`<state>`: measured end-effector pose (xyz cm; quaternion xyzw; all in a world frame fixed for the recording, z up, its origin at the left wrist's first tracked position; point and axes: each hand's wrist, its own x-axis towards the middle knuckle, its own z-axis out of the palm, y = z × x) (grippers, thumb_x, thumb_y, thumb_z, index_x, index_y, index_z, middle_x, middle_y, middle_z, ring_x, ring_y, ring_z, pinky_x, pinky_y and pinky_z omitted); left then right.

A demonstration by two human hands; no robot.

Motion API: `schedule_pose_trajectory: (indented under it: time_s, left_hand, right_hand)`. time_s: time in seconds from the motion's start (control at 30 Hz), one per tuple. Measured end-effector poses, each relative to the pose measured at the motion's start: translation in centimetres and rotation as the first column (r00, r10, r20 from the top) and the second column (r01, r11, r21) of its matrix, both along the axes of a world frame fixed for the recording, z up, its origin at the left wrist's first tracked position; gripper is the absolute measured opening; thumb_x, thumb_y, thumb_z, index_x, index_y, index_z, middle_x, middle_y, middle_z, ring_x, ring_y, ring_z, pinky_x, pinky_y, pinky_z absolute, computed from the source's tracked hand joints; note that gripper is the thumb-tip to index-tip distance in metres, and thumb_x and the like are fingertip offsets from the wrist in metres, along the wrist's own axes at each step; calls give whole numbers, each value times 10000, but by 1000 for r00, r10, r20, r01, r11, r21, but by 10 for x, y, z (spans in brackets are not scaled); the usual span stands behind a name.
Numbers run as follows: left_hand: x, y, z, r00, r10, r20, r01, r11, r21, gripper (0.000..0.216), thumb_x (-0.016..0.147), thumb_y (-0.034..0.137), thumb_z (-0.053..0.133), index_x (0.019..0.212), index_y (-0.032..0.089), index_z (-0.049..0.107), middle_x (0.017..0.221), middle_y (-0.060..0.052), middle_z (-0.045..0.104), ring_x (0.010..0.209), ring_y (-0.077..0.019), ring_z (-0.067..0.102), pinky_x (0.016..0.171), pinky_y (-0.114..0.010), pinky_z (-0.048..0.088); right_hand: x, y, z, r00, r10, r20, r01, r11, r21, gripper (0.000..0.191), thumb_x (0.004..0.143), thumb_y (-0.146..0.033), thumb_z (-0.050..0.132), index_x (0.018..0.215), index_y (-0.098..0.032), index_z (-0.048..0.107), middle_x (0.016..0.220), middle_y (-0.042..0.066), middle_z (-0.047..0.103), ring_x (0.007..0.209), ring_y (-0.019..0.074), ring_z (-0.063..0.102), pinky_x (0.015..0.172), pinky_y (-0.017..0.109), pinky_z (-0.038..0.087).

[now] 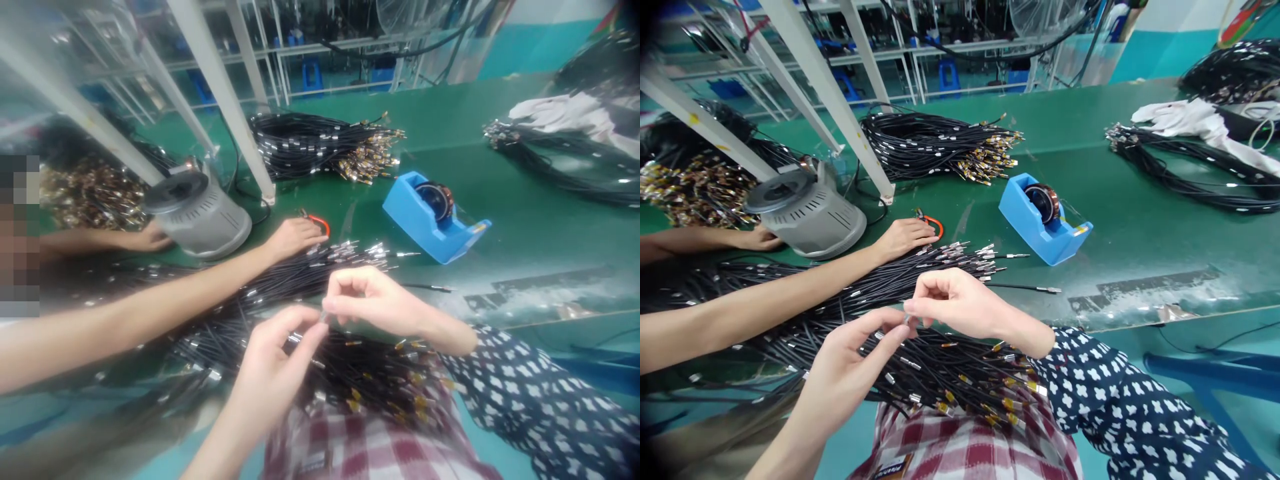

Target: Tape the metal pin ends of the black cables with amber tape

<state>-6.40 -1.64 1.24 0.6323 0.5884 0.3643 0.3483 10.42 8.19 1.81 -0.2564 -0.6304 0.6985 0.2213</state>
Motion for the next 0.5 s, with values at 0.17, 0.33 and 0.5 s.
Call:
schedule_pose_trajectory:
  time_s: [0.17,0.33,0.5]
  left_hand:
    - [-25,-12,-16,987,7,-163,8,996,91,77,890,212,611,850,227,675,923,-26,670,913,-197,597,836,-323,453]
    - [-28,-21,-12,960,4,-278,18,997,77,86,855,242,648,918,248,705,1000,-54,668,998,-250,565,895,-403,424]
    - [-5,-13,-7,967,130,219,-85,976,-201,95,855,239,607,866,190,688,786,-37,722,758,-197,644,756,-321,488]
  right_hand:
    - [-4,7,-3,1000,5,12,-6,998,56,318,832,-369,674,656,-146,532,596,-33,536,568,86,458,566,212,359]
    - [-10,6,-4,996,61,60,-65,995,73,275,845,-344,651,685,-142,555,622,-25,548,594,98,477,583,219,370]
    - [-14,1,8,984,64,168,-98,975,201,217,873,-261,587,688,-149,570,673,-13,572,633,110,476,596,230,358]
